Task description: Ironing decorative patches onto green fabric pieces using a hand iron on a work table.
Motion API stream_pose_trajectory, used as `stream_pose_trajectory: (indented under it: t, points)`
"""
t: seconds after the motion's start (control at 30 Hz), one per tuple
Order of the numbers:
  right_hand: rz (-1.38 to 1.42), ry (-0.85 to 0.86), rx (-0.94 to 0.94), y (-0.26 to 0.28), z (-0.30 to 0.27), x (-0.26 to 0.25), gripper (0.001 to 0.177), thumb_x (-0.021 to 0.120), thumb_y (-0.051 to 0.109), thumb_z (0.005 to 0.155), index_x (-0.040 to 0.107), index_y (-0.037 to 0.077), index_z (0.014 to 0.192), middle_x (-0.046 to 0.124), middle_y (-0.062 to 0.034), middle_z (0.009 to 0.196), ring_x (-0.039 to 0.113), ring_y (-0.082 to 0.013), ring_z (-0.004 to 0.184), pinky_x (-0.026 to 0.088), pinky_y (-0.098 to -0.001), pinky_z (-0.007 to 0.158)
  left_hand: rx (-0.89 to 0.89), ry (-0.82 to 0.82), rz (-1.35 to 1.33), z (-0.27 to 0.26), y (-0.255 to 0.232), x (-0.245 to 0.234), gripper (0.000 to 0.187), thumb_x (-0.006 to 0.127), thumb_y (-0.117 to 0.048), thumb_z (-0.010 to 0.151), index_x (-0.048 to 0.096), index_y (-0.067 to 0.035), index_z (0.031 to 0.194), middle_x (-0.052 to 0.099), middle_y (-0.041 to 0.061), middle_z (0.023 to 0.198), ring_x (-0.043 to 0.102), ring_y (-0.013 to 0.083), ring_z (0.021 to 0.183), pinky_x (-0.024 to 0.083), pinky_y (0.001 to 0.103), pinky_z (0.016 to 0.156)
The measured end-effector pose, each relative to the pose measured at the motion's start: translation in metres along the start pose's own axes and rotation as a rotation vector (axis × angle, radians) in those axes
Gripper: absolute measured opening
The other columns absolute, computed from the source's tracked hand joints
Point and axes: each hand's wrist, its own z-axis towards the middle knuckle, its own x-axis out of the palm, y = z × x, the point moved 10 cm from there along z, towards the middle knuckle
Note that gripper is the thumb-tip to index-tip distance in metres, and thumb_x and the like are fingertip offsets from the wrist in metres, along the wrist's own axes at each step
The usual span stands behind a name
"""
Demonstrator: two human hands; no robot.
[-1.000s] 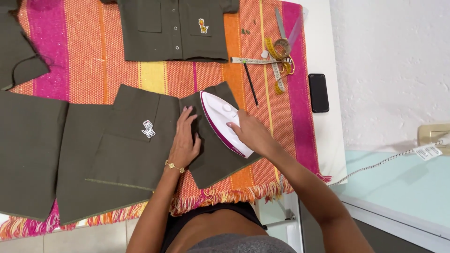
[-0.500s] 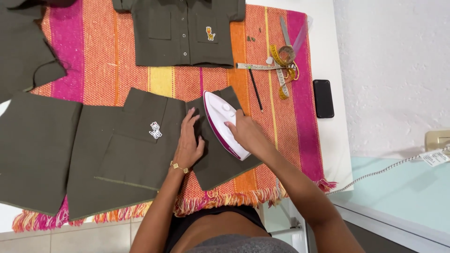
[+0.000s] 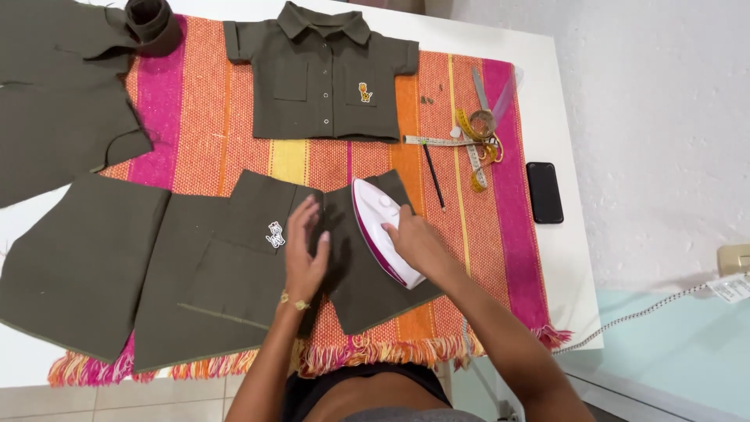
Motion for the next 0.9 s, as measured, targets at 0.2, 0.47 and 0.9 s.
stream_pose_trajectory:
  t: [0.2, 0.47, 0.9]
  points:
    - [0.000, 0.025, -0.002, -0.002, 0.003, 0.003, 0.052, 0.053, 0.037, 0.110, 0.055, -0.011, 0.131, 0.071, -0.0448, 0.105, 0.073, -0.0635, 0.103, 0.061, -0.0652, 0.082, 0.121, -0.313, 0.522, -0.005, 0.010, -0.107, 0.033, 0.058, 0.004, 0.108, 0.065, 0.001, 0.140, 0.060, 0.020, 0.120, 0.062, 0.0405, 0.107, 0.052, 0.052, 0.098]
    - [-0.026, 0.035, 0.011, 0.001, 0.004, 0.002, 0.057, 0.051, 0.040, 0.111, 0.052, -0.010, 0.139, 0.072, -0.0437, 0.109, 0.073, -0.0631, 0.105, 0.060, -0.0662, 0.083, -0.025, -0.399, 0.924, -0.055, 0.101, -0.198, 0.034, 0.065, 0.003, 0.104, 0.064, -0.002, 0.137, 0.056, 0.010, 0.110, 0.059, 0.0327, 0.099, 0.052, 0.046, 0.094]
    - [-0.040, 0.005, 0.011, 0.011, 0.013, 0.002, 0.056, 0.052, 0.043, 0.112, 0.054, -0.009, 0.132, 0.071, -0.0439, 0.106, 0.073, -0.0639, 0.103, 0.060, -0.0671, 0.083, -0.084, -0.405, 0.931, -0.055, 0.096, -0.194, 0.018, 0.067, 0.001, 0.106, 0.069, -0.004, 0.122, 0.056, 0.010, 0.109, 0.063, 0.0360, 0.102, 0.053, 0.047, 0.095]
